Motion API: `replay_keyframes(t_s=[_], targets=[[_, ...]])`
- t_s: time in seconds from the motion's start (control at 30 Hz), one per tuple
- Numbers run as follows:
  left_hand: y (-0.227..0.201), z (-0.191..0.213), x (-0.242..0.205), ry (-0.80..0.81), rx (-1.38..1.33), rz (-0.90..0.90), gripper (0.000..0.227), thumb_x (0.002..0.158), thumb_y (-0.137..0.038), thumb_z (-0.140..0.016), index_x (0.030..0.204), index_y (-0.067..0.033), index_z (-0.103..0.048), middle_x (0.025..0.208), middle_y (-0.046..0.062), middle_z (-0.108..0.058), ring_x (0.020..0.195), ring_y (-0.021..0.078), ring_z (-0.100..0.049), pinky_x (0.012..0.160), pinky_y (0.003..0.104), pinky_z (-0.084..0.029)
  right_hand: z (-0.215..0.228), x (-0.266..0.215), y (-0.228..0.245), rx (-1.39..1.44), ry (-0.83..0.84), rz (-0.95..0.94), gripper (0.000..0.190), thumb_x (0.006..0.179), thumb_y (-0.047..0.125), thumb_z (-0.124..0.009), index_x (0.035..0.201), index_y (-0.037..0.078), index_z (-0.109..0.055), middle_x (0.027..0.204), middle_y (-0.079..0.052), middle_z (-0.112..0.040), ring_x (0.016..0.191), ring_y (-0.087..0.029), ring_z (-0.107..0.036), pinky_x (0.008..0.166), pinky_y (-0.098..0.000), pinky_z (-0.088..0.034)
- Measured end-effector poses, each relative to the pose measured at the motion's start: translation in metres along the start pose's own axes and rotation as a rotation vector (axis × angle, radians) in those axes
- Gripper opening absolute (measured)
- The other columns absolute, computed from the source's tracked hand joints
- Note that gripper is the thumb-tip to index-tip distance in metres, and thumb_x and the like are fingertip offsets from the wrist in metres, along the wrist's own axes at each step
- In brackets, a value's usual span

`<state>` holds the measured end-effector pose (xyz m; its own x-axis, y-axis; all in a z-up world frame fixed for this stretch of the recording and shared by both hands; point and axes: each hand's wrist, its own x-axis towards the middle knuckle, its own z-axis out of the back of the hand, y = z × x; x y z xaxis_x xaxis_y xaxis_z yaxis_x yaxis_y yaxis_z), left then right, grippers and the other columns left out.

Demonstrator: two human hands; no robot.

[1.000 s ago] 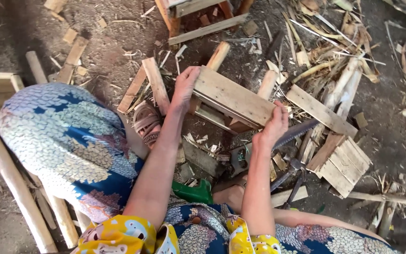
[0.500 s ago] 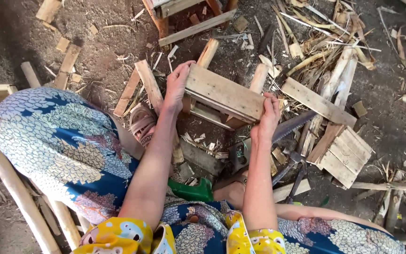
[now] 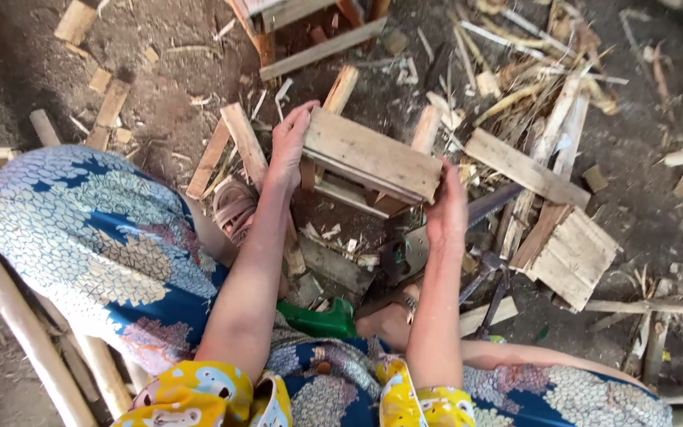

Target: The person sits on the ground assembling a small wooden stool frame. They position a wooden plank across the legs, saw a piece of wood with a hand saw, hammer nails into the frame, and press and fit the parts together by hand.

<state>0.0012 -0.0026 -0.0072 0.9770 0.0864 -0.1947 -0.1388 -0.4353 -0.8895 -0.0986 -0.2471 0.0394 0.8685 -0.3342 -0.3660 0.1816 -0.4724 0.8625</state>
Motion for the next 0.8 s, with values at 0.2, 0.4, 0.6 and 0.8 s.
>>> replay_keyframes(t_s=[0.2,0.4,0.6,0.8], targets=[[-0.017,-0.01,-0.013,-0.068,-0.016,0.09,0.032,0.094,-0.034,-0.052,0.112,-0.0133,-0.069,0.109,0.012,-0.066,0.097,0.0201,-0.063,0.086,0.034,-0.053,-0.014,-0.003,-0.021,0.024,-0.201,0.051,0.05,0.09,0.051,-0.059,0.127,0.018,-0.056,0.137,-0.016,-0.045,0.128,-0.035,-0.036,0.106,-0.0569,-0.022],[-0.01,-0.006,-0.007,-0.032,-0.006,0.18,0.06,0.09,-0.061,-0.045,0.119,-0.0117,-0.064,0.122,0.016,-0.06,0.115,0.0289,-0.056,0.098,0.041,-0.045,-0.033,-0.001,-0.011,0.126,-0.155,0.058,0.073,0.083,0.059,-0.062,0.138,0.015,-0.043,0.146,-0.015,-0.035,0.138,-0.031,-0.025,0.115,-0.0484,-0.011],[-0.027,-0.015,-0.014,-0.041,-0.164,0.206,0.057,0.091,-0.054,-0.049,0.125,-0.0095,-0.059,0.13,0.019,-0.053,0.12,0.0342,-0.051,0.099,0.045,-0.043,-0.024,0.03,-0.01,0.257,-0.038,0.101,0.066,0.09,0.049,-0.064,0.136,0.007,-0.044,0.143,-0.018,-0.039,0.136,-0.031,-0.032,0.115,-0.0484,-0.016],[-0.028,-0.002,-0.013,-0.01,-0.143,0.192,0.056,0.094,-0.055,-0.042,0.129,-0.0139,-0.057,0.135,0.013,-0.05,0.127,0.03,-0.045,0.105,0.042,-0.039,-0.024,0.04,-0.026,0.077,0.083,0.258,0.04,0.1,0.031,-0.051,0.137,0.018,-0.042,0.132,-0.015,-0.049,0.121,-0.026,-0.048,0.107,-0.0453,-0.038]])
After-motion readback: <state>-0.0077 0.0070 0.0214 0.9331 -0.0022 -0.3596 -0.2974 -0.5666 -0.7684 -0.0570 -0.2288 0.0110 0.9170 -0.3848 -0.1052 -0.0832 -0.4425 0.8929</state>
